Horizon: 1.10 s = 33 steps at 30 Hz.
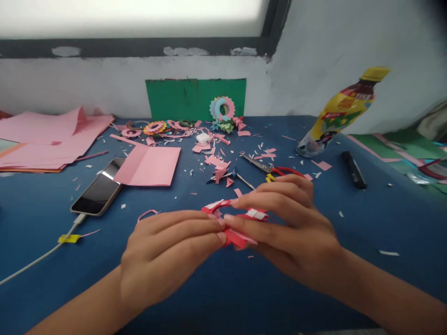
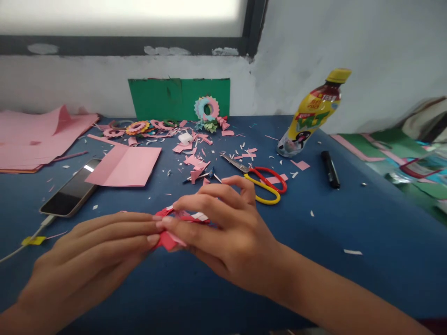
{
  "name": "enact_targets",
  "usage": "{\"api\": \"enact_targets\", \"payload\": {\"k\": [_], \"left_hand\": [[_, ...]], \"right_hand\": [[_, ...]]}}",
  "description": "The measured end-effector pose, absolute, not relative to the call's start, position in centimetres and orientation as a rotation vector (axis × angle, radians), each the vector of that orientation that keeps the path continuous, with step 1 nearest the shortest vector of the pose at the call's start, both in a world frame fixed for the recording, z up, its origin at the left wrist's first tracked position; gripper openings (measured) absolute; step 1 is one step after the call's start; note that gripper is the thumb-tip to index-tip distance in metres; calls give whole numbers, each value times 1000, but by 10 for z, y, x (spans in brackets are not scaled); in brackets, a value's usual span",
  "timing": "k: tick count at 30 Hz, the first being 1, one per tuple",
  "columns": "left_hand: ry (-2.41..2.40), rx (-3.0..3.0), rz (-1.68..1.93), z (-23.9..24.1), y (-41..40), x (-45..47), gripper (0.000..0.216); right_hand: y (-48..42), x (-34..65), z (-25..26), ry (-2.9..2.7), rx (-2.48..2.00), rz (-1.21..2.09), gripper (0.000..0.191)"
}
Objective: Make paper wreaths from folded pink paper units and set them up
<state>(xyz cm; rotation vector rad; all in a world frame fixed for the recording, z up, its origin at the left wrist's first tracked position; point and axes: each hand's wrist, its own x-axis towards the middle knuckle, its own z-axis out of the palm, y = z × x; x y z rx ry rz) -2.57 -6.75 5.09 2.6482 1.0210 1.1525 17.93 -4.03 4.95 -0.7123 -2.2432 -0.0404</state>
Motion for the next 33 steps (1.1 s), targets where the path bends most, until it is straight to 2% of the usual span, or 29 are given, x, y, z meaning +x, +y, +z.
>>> {"api": "enact_targets", "payload": {"k": [2,4,6,10,23,33], "left_hand": [[1065,2439,1259,47,-65,-22,23],[1139,2201,1435,41,-62,-19,25],[1219,2029,1537,36,-58,-16,26],[1343,1821,1504,35,-50,-15,22],[1294,1760,1402,39,-46,-7,21],[1322,1874,1316,40,-50,-6,19]], "right_hand": [[-35,182,51,-2233,-779,96,22],[-30,185,51,-2189,-903,339,40],[-25,187,50,-2108,-1018,611,48],[-20,184,45,-1967,-1065,911,29],[-24,168,38,-1656,-986,1093,11],[-25,166,40,-1587,-986,1102,9]]}}
